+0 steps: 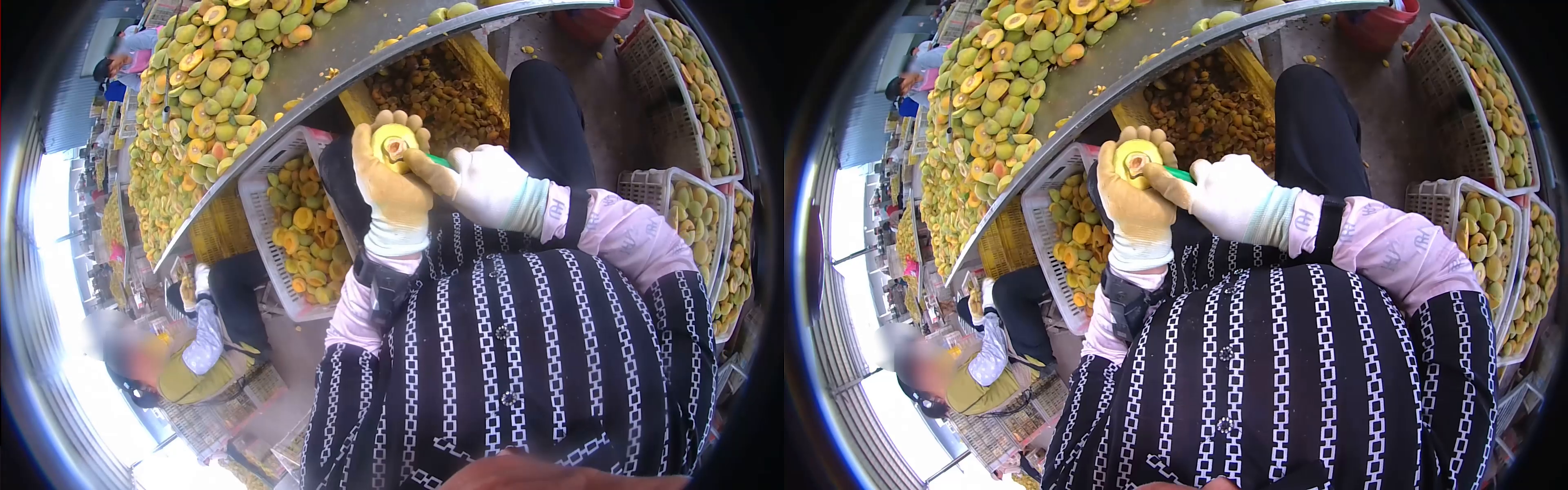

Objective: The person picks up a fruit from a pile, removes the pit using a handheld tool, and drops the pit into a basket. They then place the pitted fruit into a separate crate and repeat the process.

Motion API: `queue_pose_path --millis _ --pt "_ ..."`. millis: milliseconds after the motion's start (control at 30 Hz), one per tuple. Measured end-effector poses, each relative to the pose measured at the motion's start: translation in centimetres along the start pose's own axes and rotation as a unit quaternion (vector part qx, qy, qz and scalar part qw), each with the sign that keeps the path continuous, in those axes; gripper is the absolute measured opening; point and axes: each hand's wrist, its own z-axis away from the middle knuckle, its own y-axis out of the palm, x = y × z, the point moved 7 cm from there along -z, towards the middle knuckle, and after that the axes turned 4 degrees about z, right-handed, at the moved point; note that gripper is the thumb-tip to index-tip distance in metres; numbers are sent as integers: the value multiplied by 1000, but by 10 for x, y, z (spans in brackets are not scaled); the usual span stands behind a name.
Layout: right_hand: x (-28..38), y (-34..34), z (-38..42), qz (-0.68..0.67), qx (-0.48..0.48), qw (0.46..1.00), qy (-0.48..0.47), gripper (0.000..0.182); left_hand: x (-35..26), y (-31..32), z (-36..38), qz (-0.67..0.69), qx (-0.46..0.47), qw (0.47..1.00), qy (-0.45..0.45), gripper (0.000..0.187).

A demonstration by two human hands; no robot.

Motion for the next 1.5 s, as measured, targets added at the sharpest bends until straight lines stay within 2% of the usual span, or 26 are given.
queue_pose_path --millis 67,133,200,267,300,333,400,433,467,533,600,667,700,800,833,867,933,967,1067,1100,1200,1233,1267,1333,1467,1500 --pt "1 -7 -1 -13 -4 1000 4 71 2 5 4 1 -15 999 37 35" --pt "-6 -13 4 -21 -19 1000 0 69 2 14 3 -19 42 993 108 35" --pt "-15 -19 4 -15 -19 1000 3 68 -6 14 0 -26 56 995 80 38" --pt "-19 -21 6 -9 -15 1000 6 67 3 24 0 -113 161 973 -123 42" --pt "-19 -16 7 -4 24 1000 0 70 3 22 4 -92 131 971 -179 45" --pt "-17 -10 9 1 63 998 -8 75 7 20 4 -92 130 971 -179 45" --pt "-10 -8 11 -14 73 997 -2 75 3 18 0 -163 96 982 1 47" --pt "-6 -12 9 -63 46 997 24 75 0 22 1 -143 67 985 65 48" --pt "-5 -15 7 -112 21 992 54 74 3 27 1 -145 67 985 62 48" --pt "-7 -19 7 -161 -24 985 52 68 -8 36 11 -137 65 967 205 46" --pt "-21 -25 10 -229 -83 970 29 60 -4 38 10 -117 80 964 224 45" --pt "-27 -32 8 -267 -82 959 38 56 -4 47 4 -249 195 935 159 45" --pt "-30 -29 6 -266 -52 961 46 56 3 40 -4 -168 165 972 -4 44" --pt "-21 -19 8 -246 -22 967 54 58 9 21 -17 -119 113 985 -61 42" --pt "-25 -16 13 -287 -1 955 77 56 10 31 -6 -145 70 986 45 45" --pt "-25 -15 10 -333 26 936 112 55 14 31 -5 -147 68 986 45 45" --pt "-25 -12 7 -346 30 931 116 54 2 31 -2 -135 71 973 171 45" --pt "-27 -11 7 -357 34 926 118 52 2 30 -2 -136 80 971 180 45" --pt "-34 -17 9 -315 1 947 67 56 5 34 -3 -194 134 952 197 45" --pt "-34 -21 9 -236 15 970 61 58 0 34 -5 -194 134 952 195 45" --pt "-27 -10 7 -230 3 972 42 59 12 15 -16 -131 92 986 -38 49" --pt "-24 -7 4 -237 10 970 43 59 7 18 -10 -160 75 984 39 52" --pt "-22 -5 2 -239 9 970 40 59 10 21 -8 -161 74 983 41 52" --pt "-25 -8 8 -267 -27 962 44 59 11 23 -2 -102 39 985 135 52" --pt "-30 -7 2 -224 -23 974 34 56 12 19 -11 -87 35 988 121 51" --pt "-36 -6 2 -197 -7 979 45 56 16 19 -18 -91 63 991 80 51"
